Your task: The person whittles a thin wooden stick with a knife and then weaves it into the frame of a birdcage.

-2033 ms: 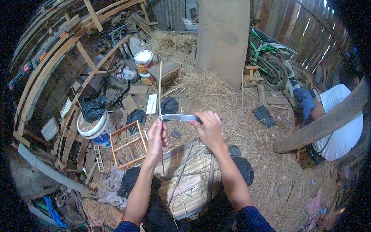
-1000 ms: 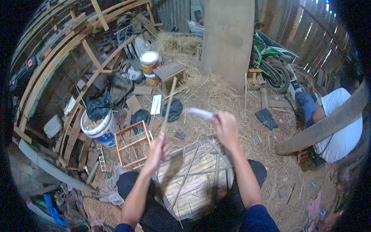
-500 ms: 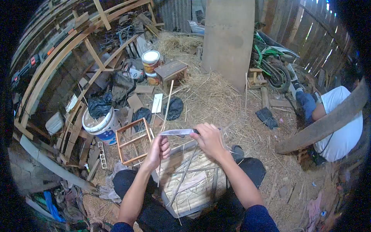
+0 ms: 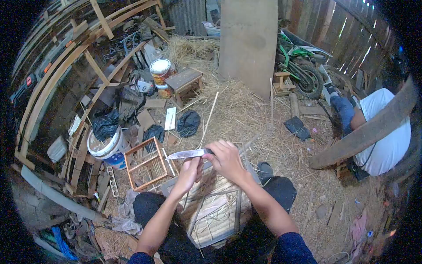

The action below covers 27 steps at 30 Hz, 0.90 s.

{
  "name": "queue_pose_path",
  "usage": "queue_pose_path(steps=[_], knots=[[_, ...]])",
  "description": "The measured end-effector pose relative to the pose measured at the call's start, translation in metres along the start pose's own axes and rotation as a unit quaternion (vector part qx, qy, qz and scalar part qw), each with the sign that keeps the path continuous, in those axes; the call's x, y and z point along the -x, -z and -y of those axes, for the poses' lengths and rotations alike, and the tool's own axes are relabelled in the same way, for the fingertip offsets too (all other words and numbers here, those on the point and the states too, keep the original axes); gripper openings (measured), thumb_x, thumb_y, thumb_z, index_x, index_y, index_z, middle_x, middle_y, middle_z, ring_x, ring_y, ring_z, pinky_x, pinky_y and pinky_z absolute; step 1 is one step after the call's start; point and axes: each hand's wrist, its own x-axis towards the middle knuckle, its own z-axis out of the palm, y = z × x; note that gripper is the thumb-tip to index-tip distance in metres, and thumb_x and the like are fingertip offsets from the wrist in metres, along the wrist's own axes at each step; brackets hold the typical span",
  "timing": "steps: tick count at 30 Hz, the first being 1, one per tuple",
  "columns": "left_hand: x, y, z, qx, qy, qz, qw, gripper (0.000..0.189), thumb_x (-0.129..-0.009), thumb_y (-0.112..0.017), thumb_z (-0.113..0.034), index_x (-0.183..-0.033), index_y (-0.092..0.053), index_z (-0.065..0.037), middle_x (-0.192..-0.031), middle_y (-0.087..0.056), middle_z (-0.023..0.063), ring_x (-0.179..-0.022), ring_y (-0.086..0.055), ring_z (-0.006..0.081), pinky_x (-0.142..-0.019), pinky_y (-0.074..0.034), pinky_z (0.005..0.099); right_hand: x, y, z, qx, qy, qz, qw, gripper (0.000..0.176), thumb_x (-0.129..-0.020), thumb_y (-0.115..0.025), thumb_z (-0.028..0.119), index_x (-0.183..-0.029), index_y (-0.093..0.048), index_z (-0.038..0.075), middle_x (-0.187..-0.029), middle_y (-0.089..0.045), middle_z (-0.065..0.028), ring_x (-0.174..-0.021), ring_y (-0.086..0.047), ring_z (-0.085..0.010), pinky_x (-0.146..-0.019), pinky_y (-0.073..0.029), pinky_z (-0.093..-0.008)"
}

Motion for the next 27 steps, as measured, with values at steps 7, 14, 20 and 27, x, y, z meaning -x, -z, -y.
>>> queue_pose_path(steps=[7,14,20,27], knots=[[0.001,-0.026,-0.012,-0.001,-0.019,-0.022,1.000,0.042,-0.105,-0.039,-0.046,-0.077,-0.042,-0.014,-0.057,-0.029,-0.0072,-0.044,-0.027,0.0050,-0.040,-0.021,0.0247,-0.002,0.014,-0.017,0.003,0.002,-0.008,1.000,0.025,-0.086,-0.067,0.027,-0.098,-0.064,0.005,-0.088,-0.064,-0.0096,-0.082,-0.058,-0.0288,-0.073,-0.041,-0.0378],[0.019,-0.005,-0.039,0.010,-0.040,-0.006,0.999,0.047,-0.104,-0.039,-0.052,-0.076,-0.039,-0.014,-0.056,-0.031,-0.0066,-0.043,-0.030,0.0058,-0.038,-0.022,0.0241,0.013,0.032,-0.066,0.024,-0.247,-0.178,0.952,0.026,-0.096,-0.060,0.033,-0.105,-0.066,0.009,-0.085,-0.067,-0.0133,-0.080,-0.064,-0.0322,-0.071,-0.046,-0.0431],[0.018,0.030,-0.016,0.113,0.043,-0.037,0.992,0.046,-0.104,-0.038,-0.054,-0.074,-0.035,-0.018,-0.055,-0.028,-0.0078,-0.042,-0.024,0.0062,-0.037,-0.017,0.0240,0.016,0.070,-0.071,0.198,-0.115,-0.111,0.967,0.025,-0.090,-0.066,0.028,-0.102,-0.066,0.006,-0.084,-0.064,-0.0122,-0.081,-0.059,-0.0308,-0.073,-0.041,-0.0404],[0.031,0.040,-0.025,0.163,0.063,-0.009,0.985,0.048,-0.105,-0.035,-0.052,-0.073,-0.033,-0.017,-0.054,-0.021,-0.0071,-0.043,-0.018,0.0065,-0.040,-0.015,0.0247,0.027,0.036,-0.022,0.102,-0.067,0.006,0.993,0.028,-0.087,-0.069,0.030,-0.099,-0.067,0.004,-0.088,-0.065,-0.0102,-0.083,-0.059,-0.0288,-0.076,-0.042,-0.0396]])
